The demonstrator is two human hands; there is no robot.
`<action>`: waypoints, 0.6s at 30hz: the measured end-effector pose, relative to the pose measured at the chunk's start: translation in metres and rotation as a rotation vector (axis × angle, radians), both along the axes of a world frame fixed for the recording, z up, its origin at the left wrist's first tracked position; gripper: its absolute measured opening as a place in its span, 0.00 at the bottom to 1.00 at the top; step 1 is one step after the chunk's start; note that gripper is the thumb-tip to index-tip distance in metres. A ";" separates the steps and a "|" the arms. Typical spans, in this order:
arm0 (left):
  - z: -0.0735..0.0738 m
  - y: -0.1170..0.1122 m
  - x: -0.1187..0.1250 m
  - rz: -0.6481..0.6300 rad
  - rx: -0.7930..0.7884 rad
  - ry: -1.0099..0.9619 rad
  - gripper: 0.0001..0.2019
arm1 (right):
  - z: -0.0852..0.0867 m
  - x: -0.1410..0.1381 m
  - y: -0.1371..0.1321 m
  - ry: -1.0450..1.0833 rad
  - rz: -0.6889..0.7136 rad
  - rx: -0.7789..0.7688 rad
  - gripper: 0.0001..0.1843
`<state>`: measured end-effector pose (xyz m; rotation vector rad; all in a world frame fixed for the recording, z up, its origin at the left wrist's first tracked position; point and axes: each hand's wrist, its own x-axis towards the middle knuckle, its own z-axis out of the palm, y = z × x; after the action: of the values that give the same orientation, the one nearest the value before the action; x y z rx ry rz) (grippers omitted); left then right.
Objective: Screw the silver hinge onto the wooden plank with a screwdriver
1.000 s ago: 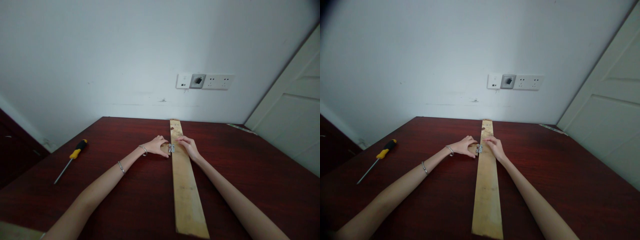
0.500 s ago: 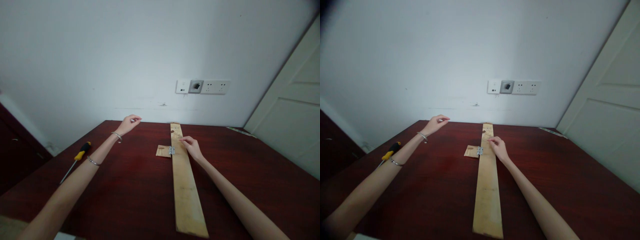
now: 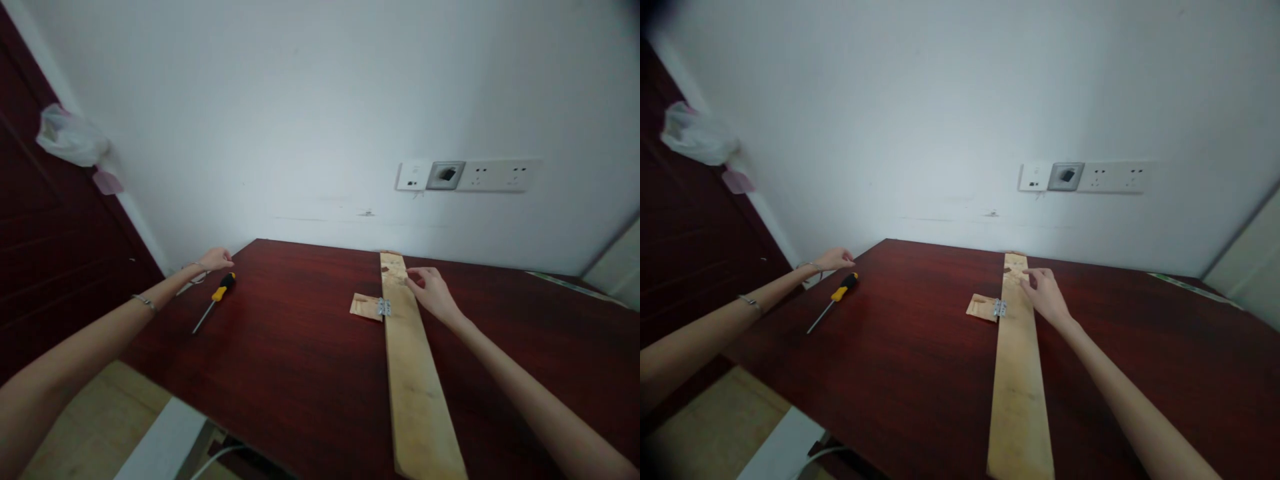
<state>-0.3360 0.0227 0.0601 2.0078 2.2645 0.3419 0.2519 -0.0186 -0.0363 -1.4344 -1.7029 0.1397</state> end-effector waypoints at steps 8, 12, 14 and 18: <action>-0.021 -0.029 -0.020 0.098 -0.234 0.074 0.15 | 0.025 -0.046 -0.002 -0.061 0.238 0.022 0.17; -0.033 -0.032 -0.017 0.124 -0.328 0.039 0.18 | 0.035 -0.065 -0.012 -0.063 0.305 0.006 0.17; -0.037 -0.030 -0.015 0.139 -0.349 0.030 0.18 | 0.041 -0.071 -0.017 -0.068 0.319 -0.011 0.17; -0.041 -0.022 -0.010 0.170 -0.363 0.045 0.17 | 0.050 -0.075 -0.025 -0.065 0.332 -0.016 0.16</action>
<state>-0.3462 0.0004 0.0193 1.6646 2.3246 -0.1003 0.1767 -0.0435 0.0138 -1.1681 -1.9883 0.2913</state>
